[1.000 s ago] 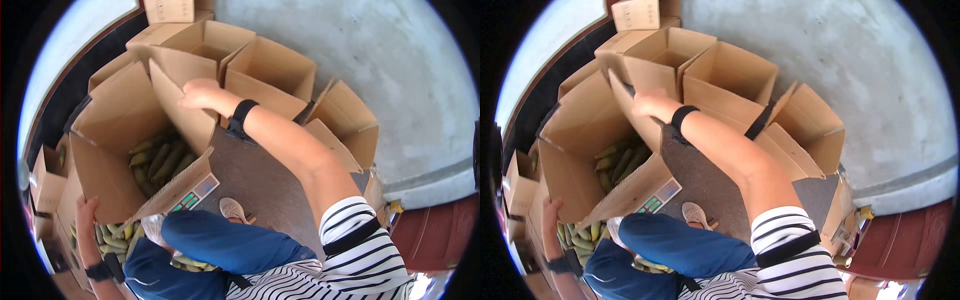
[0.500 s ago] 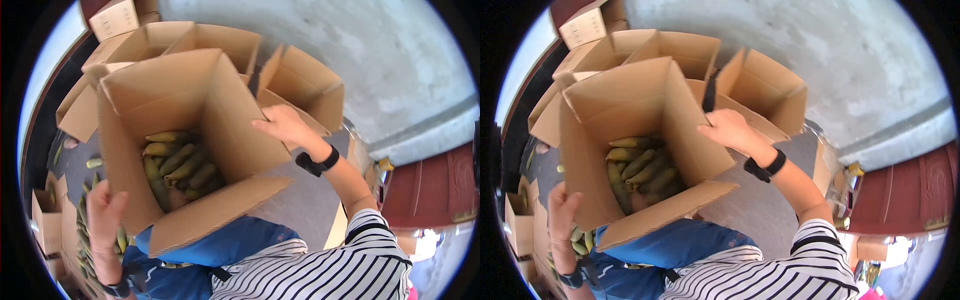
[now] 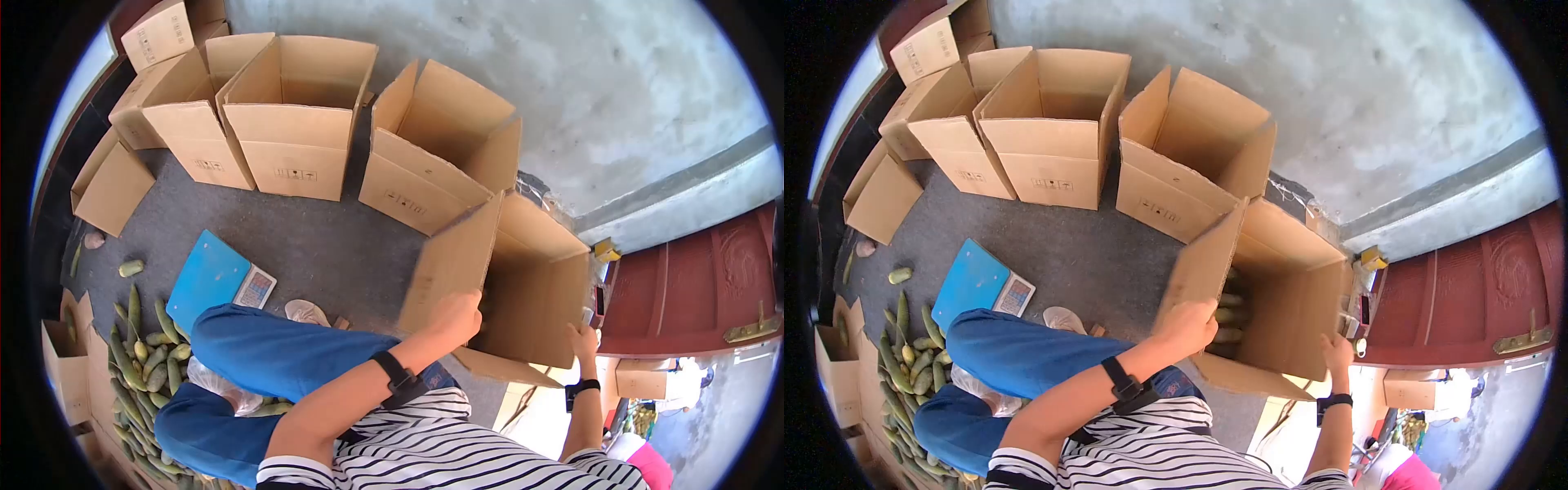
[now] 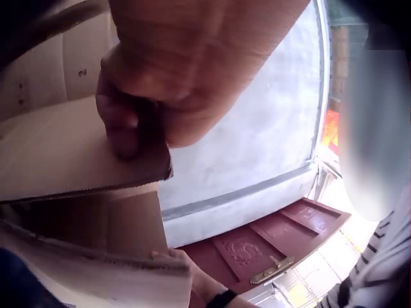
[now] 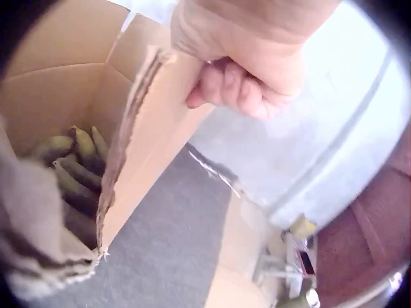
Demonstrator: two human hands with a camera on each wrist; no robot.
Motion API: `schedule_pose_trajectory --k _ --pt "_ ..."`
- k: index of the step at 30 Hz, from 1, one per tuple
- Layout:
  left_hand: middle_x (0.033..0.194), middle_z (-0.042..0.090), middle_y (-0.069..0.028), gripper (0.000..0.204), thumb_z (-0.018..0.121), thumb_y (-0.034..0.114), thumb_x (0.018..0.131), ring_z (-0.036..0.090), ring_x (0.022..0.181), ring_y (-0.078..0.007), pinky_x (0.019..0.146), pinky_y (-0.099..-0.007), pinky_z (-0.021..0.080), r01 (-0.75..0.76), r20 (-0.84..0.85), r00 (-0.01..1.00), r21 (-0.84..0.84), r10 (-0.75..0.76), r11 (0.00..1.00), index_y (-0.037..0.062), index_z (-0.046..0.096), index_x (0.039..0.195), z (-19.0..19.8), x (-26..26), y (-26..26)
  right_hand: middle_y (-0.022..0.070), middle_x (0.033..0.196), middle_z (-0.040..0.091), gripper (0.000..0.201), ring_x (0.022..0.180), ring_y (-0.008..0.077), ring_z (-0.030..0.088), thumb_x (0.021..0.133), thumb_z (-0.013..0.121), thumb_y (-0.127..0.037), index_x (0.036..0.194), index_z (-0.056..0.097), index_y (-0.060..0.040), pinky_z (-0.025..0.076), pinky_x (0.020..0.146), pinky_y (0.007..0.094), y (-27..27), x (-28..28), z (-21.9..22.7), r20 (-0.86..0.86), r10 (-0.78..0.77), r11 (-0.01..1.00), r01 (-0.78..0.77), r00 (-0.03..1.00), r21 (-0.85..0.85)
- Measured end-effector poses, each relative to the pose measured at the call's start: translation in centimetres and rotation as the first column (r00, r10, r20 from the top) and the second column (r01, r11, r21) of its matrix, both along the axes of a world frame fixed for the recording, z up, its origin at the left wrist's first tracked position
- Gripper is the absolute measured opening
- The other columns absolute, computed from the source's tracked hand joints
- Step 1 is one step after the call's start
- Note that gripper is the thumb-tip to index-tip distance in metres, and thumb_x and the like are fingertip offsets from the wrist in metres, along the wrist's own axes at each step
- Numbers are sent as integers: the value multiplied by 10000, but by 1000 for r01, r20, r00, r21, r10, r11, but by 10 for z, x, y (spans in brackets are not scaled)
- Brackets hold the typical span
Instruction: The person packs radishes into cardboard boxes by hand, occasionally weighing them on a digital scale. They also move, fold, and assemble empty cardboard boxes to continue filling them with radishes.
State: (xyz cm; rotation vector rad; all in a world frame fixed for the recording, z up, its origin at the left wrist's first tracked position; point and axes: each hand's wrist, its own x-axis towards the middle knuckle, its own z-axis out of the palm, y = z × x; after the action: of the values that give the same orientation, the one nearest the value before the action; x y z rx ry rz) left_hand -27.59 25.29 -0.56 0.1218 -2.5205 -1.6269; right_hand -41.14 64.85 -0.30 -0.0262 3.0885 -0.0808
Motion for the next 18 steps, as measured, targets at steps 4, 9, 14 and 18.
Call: schedule_pose_trajectory --k 4,9,14,18 --pt "785 596 -225 205 561 207 862 592 768 -409 657 -483 455 200 39 979 45 -202 979 16 519 802 31 22 -18 222 756 648 364 753 386 654 866 566 -385 819 659 -37 504 648 473 48 1 -17 -141 18 935 33 990 352" --pt "804 587 -168 234 604 221 878 589 744 -341 638 -400 465 58 82 995 -56 -53 997 13 520 810 50 75 -90 189 910 648 206 818 389 631 908 533 -248 989 618 -79 486 696 475 -117 -97 48 -522 342 918 -397 782 7" --pt "790 583 -150 131 636 107 855 609 702 -273 633 -339 488 -214 85 973 9 213 977 5 552 854 59 131 -124 146 1168 605 495 1088 312 573 827 657 -291 1269 529 -109 459 948 409 -360 -107 23 -357 680 663 -745 641 -76" --pt "765 571 -152 140 655 90 832 616 677 -293 608 -349 491 -397 144 907 -16 395 918 6 543 844 43 181 -132 165 1017 650 344 930 323 637 845 623 -252 1145 554 -100 503 785 437 -432 -140 -48 -358 697 670 -742 622 14"
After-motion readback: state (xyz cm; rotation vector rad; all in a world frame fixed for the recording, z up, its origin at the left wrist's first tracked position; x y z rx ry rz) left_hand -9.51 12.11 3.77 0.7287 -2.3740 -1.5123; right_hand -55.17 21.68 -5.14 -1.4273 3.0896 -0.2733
